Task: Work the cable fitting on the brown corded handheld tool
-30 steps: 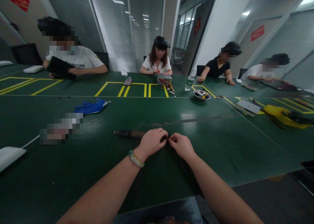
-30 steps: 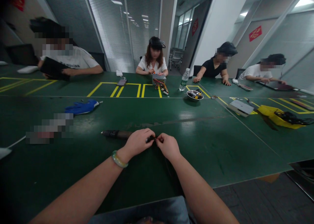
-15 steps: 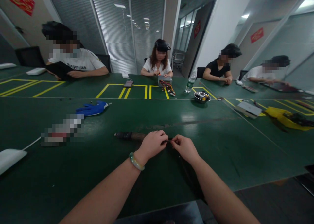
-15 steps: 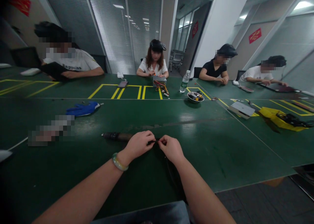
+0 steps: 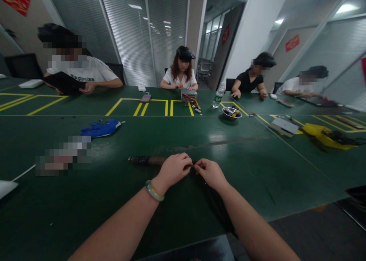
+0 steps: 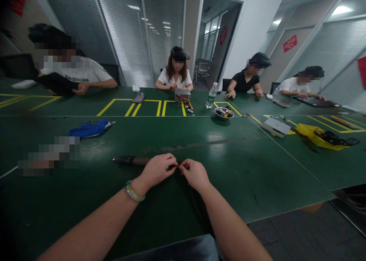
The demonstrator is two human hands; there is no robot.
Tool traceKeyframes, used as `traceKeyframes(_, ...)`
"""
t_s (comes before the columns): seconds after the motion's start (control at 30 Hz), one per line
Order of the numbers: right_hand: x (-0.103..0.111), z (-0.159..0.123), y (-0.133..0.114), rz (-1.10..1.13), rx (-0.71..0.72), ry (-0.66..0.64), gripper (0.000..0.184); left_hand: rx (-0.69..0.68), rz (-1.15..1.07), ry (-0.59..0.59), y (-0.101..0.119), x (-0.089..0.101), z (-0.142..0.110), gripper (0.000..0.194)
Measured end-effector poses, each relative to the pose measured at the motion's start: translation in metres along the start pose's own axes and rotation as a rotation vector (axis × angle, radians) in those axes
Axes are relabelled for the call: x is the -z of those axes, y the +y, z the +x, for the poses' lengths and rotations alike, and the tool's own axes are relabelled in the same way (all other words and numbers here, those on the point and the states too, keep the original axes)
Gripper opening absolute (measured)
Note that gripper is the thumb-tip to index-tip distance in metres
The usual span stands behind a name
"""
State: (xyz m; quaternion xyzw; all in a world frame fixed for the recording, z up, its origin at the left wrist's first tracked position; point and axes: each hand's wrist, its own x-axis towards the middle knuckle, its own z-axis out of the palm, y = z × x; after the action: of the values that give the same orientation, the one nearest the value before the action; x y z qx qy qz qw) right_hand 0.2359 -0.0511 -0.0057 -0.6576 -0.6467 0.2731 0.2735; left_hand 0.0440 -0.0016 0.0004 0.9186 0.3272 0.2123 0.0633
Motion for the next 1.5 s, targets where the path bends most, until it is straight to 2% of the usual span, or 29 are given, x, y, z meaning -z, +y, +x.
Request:
traceKeyframes(0.2,0.0033,-0.0026,-0.0013,-0.056,-0.005,0.099,0.012,-0.004,-0.015,0.004,-0.0005,-0.0009,0.0005,0.007)
traceKeyframes(0.43,0.0025,-0.0026,-0.0033,-0.06,0.039,0.054,0.011,0.017,0.002,0.006,0.0011,-0.0004,0.0004,0.007)
traceKeyframes(0.7,0.0035,-0.0031,-0.004,-0.126,0.003,0.094,0.011,0.023,-0.003,-0.008,0.0036,0.003,0.0008,0.005)
traceKeyframes(0.93,0.0001,-0.002,-0.0024,-0.009,-0.041,0.011,0.016,0.024,-0.013,-0.014,0.0028,0.0031,0.0004,0.005)
traceKeyframes(1.5,-0.0039,0.0001,-0.0047,-0.014,-0.039,0.038,0.016,0.034,-0.021,0.012,0.004,-0.0025,-0.0013,0.009)
